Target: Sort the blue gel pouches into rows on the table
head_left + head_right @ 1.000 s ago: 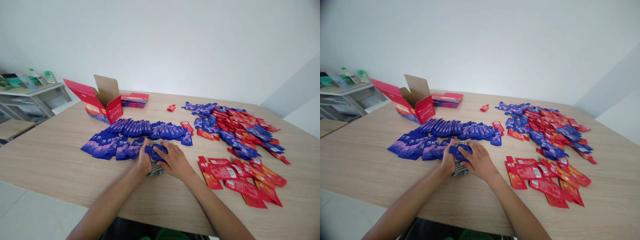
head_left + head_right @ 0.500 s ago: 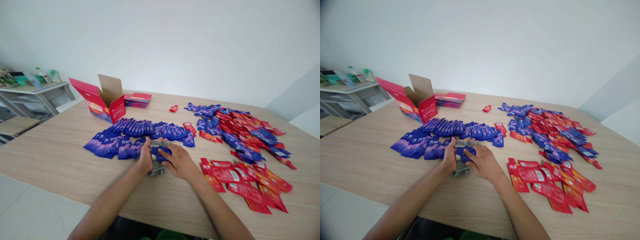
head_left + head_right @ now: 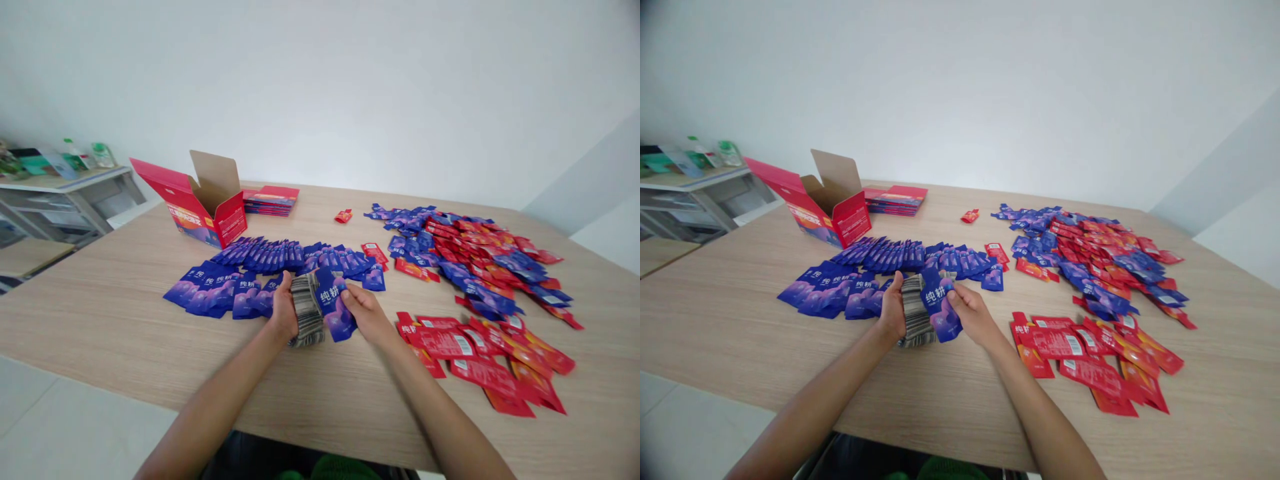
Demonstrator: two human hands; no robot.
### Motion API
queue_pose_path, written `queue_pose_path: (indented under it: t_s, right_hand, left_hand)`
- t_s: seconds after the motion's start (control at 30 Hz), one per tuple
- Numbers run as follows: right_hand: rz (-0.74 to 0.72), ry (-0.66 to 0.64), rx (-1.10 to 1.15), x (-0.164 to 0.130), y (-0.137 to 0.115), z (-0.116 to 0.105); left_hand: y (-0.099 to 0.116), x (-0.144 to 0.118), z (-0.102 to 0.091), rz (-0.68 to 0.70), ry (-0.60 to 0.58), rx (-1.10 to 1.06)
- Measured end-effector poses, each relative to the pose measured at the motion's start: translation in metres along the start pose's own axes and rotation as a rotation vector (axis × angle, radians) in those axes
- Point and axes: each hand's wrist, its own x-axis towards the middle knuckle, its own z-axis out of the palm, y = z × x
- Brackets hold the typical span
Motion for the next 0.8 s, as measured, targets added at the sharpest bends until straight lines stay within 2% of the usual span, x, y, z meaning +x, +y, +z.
queue_pose_path:
  t_s: [0.13, 0.23, 0.3, 0.4, 0.5, 0.8]
  right_hand:
    - [-0.005, 0.059, -0.25, 0.001, 0.006, 0.019]
    - [-0.034, 0.166, -0.443, -0.002, 0.006, 0.022]
    - [-0.102, 0.187, -0.57, -0.005, 0.006, 0.021]
    - [-0.238, 0.067, -0.841, -0.008, 0.007, 0.017]
    - [-0.285, -0.071, -1.07, -0.008, 0.007, 0.013]
    - [-0.365, -0.263, -1.116, -0.007, -0.004, 0.005]
  left_hand:
    - [-0.005, -0.001, 0.004, 0.009, -0.008, 0.012]
    - [-0.009, 0.0, 0.003, 0.016, 0.001, 0.007]
    - [-0.01, 0.0, 0.002, 0.006, 0.008, 0.005]
    - [-0.011, -0.002, 0.004, -0.025, -0.005, 0.008]
    - [-0.013, -0.003, 0.006, -0.039, -0.005, 0.002]
    - [-0.009, -0.002, 0.007, -0.012, 0.078, -0.055]
